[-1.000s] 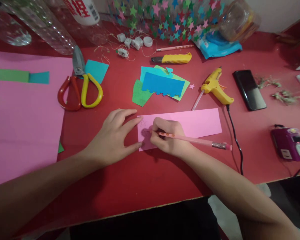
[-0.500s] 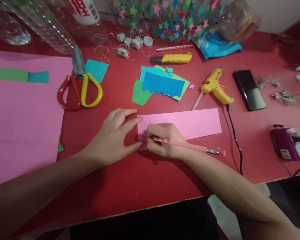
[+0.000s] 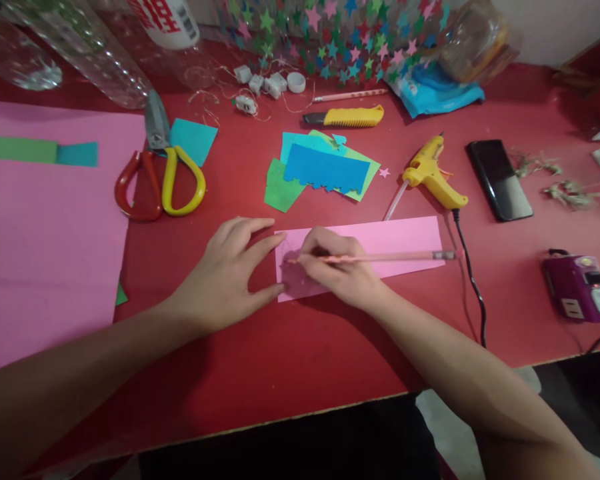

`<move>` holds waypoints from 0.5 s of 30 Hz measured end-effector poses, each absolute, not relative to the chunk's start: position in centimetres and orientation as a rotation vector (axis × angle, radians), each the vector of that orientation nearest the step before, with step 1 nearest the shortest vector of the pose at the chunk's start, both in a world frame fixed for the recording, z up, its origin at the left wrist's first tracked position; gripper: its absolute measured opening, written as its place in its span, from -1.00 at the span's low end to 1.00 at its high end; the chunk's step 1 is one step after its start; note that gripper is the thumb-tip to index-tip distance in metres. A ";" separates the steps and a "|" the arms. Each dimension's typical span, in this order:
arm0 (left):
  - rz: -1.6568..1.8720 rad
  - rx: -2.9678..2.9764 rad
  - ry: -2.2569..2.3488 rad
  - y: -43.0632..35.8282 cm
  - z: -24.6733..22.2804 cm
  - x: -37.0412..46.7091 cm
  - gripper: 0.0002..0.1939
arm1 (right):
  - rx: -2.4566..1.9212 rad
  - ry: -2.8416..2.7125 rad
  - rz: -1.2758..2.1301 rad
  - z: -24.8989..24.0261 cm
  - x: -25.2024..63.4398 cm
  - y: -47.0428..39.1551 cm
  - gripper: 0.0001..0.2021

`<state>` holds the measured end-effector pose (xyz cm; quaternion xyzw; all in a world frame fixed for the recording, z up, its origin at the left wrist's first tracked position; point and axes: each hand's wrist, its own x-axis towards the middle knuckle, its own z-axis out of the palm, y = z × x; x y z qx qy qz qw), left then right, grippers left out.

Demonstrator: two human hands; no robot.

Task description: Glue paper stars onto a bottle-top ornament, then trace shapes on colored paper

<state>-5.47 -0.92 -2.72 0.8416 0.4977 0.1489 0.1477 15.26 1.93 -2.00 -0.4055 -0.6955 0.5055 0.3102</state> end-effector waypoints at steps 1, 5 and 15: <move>0.429 2.426 1.429 -1.0 -2.7 -5.4 -0.40 | -1.110 -1.723 1.397 -2.0 15.3 2.1 -0.84; 0.437 2.447 1.426 -1.1 -2.7 -5.4 -0.40 | -1.189 -1.575 1.467 -1.8 15.5 2.4 -0.81; 0.449 2.512 1.316 -0.4 -3.1 -5.8 -0.51 | -1.074 -2.019 1.231 -1.0 15.6 2.0 -0.90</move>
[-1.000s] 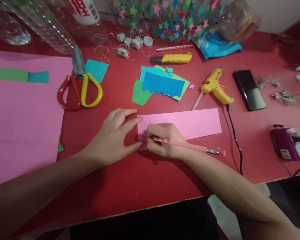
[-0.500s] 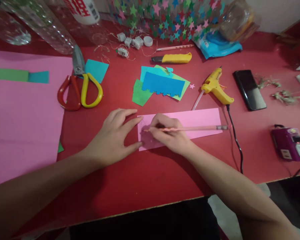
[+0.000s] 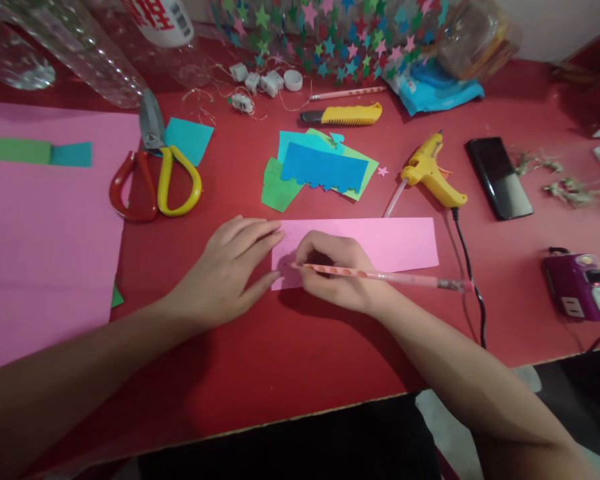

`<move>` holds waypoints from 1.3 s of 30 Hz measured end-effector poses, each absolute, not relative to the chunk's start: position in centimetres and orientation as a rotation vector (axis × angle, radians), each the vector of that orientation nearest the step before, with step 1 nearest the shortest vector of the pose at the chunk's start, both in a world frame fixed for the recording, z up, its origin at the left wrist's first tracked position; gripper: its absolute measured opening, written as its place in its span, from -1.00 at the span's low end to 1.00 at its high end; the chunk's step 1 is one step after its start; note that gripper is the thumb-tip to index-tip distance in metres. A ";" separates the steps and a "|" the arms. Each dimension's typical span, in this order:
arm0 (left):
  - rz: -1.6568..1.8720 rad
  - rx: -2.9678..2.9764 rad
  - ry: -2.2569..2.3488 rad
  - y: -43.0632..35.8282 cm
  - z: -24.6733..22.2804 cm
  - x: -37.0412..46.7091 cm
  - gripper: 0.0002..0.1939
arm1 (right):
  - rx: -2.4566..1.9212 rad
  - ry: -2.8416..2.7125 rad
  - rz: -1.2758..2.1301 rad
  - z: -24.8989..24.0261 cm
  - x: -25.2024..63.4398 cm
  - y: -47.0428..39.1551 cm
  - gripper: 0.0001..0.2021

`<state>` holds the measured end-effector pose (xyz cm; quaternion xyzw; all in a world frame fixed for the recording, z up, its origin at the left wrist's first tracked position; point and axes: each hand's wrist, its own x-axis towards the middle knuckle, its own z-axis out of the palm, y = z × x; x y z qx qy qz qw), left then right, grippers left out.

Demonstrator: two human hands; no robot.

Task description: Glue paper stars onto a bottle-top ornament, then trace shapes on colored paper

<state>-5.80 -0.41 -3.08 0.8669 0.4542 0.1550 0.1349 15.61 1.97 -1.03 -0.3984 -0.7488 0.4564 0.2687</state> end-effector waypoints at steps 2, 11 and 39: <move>0.456 2.497 1.310 -0.4 -3.0 -5.8 -0.47 | -1.033 -2.101 1.194 -1.2 15.5 1.9 -0.87; 0.443 2.418 1.321 -0.4 -2.6 -5.8 -0.42 | -0.940 -2.152 1.132 -1.9 15.6 1.7 -0.88; 0.440 2.375 1.311 -0.5 -2.3 -5.7 -0.42 | -1.058 -2.089 1.052 -2.2 15.1 1.6 -0.87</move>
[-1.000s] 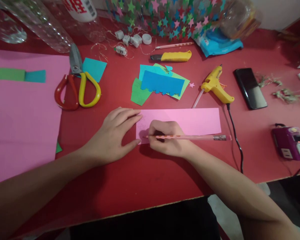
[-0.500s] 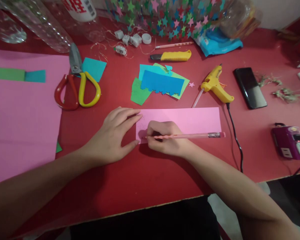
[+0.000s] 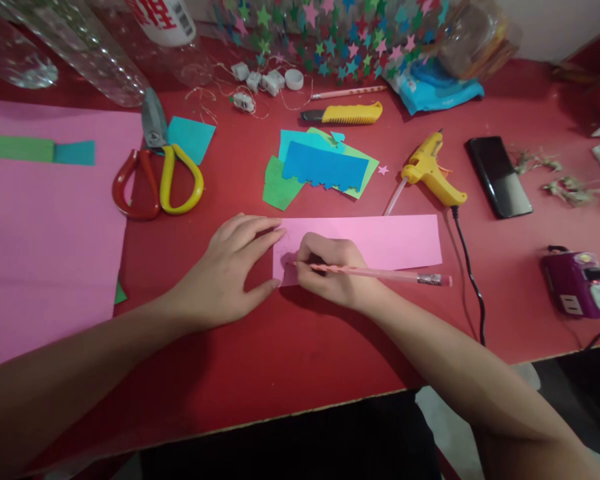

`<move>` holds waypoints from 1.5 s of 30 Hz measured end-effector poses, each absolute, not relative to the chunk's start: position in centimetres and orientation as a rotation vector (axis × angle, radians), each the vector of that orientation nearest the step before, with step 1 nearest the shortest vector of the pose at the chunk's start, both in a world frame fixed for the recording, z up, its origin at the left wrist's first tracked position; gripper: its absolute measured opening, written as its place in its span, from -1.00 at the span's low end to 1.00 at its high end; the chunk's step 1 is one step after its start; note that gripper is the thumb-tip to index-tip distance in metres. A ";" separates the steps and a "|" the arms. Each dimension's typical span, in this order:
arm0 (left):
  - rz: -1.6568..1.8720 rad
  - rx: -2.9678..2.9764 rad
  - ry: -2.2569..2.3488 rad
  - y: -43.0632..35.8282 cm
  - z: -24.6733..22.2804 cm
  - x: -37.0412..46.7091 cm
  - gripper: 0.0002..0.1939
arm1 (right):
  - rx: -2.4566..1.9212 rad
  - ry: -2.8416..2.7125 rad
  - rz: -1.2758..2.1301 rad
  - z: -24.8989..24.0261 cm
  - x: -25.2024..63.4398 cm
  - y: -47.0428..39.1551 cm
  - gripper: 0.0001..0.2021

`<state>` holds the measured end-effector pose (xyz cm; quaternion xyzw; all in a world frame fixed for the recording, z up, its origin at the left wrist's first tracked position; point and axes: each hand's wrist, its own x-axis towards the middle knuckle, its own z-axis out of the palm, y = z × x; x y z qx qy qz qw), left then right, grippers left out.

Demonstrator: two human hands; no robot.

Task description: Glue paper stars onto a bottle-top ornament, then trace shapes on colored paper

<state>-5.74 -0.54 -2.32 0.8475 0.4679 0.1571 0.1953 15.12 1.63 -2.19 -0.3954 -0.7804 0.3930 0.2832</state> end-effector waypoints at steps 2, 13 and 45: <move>0.445 2.364 1.308 -0.6 -2.3 -5.7 -0.42 | -1.043 -2.106 1.052 -2.1 15.2 1.7 -0.86; 0.431 2.391 1.317 -0.5 -2.4 -5.8 -0.41 | -1.024 -2.144 1.128 -2.0 15.6 1.6 -0.88; 0.433 2.377 1.318 -0.5 -2.3 -5.8 -0.42 | -1.061 -2.180 0.965 -2.4 15.0 1.1 -0.89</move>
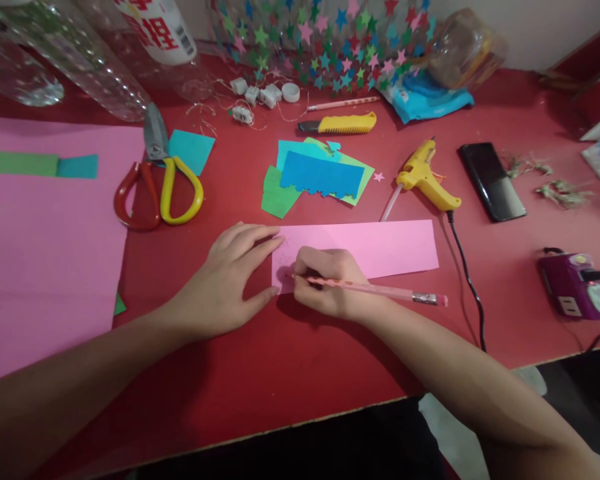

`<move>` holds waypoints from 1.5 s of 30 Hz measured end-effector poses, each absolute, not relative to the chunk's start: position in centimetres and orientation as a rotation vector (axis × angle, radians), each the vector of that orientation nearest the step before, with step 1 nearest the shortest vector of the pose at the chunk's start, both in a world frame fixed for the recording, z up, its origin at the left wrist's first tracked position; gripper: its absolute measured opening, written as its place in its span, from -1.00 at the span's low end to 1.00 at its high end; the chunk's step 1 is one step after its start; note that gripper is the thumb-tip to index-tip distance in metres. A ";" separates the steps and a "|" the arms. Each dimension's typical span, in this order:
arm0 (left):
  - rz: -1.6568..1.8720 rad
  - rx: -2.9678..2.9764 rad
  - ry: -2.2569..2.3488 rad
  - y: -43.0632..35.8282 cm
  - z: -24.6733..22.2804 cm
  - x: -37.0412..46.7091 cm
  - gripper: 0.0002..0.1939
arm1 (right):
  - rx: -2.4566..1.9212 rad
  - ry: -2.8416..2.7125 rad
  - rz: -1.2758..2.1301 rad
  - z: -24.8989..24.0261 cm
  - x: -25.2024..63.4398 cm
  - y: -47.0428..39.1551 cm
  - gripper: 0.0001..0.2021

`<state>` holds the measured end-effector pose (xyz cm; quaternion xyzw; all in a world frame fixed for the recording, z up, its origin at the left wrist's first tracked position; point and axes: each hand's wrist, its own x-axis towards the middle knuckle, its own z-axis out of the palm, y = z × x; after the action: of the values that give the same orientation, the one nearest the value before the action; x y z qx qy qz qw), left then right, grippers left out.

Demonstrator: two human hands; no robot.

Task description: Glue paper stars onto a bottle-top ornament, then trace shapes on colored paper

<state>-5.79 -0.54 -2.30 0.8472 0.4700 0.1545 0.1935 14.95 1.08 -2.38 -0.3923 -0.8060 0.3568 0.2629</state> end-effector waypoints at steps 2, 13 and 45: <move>0.420 2.382 1.320 -0.6 -2.3 -5.8 -0.42 | -1.093 -2.148 0.949 -2.3 15.0 1.1 -0.89; 0.419 2.379 1.312 -0.5 -2.3 -5.7 -0.41 | -1.155 -2.132 0.943 -2.2 15.2 1.1 -0.87; 0.438 2.395 1.315 -0.5 -2.5 -5.7 -0.42 | -0.868 -2.174 1.073 -2.1 15.0 1.4 -0.86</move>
<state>-5.68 -0.47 -2.48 0.8505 0.4668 0.1557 0.1860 15.04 1.40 -2.14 -0.3235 -0.8107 0.4000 0.2796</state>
